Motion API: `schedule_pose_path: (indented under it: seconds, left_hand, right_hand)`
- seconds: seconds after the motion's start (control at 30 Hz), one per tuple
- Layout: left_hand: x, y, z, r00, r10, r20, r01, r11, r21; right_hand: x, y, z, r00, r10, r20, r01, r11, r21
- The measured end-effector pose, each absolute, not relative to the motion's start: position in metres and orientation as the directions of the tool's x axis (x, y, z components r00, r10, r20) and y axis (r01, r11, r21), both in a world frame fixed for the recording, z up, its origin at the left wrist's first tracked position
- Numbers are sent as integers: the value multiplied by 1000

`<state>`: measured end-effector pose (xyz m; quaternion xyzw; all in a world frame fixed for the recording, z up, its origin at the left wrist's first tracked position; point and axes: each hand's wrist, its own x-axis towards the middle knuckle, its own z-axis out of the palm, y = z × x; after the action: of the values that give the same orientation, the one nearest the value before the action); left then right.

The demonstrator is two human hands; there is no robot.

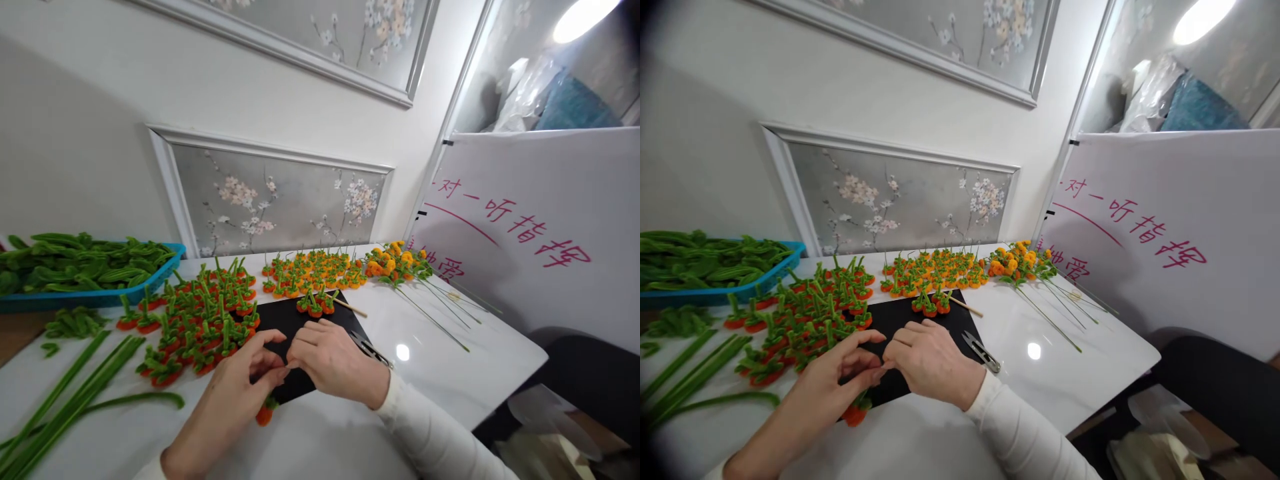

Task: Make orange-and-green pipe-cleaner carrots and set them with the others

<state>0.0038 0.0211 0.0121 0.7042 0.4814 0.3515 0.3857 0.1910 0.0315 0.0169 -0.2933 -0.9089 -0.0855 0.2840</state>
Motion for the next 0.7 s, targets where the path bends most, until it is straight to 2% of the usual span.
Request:
schedule_pose_path:
  seconds: [0.1, 0.23, 0.37, 0.57, 0.7]
  left_hand:
    - [0, 23, 16, 419, 907, -47, 233, -57, 971]
    - [-2, 20, 26, 544, 826, -149, 191, 51, 980]
    - [3, 18, 31, 568, 814, -125, 275, -45, 960]
    - [7, 18, 22, 405, 914, 4, 491, -221, 843]
    - [5, 19, 22, 425, 905, 30, 515, -269, 814]
  right_hand:
    - [194, 33, 13, -709, 378, 596, 495, 868, 39]
    - [195, 33, 7, -733, 286, 617, 441, 891, 111]
    - [194, 34, 4, -741, 279, 610, 452, 880, 147]
    - [195, 33, 6, -727, 328, 603, 521, 836, 173]
    - [195, 34, 6, -738, 308, 601, 510, 838, 197]
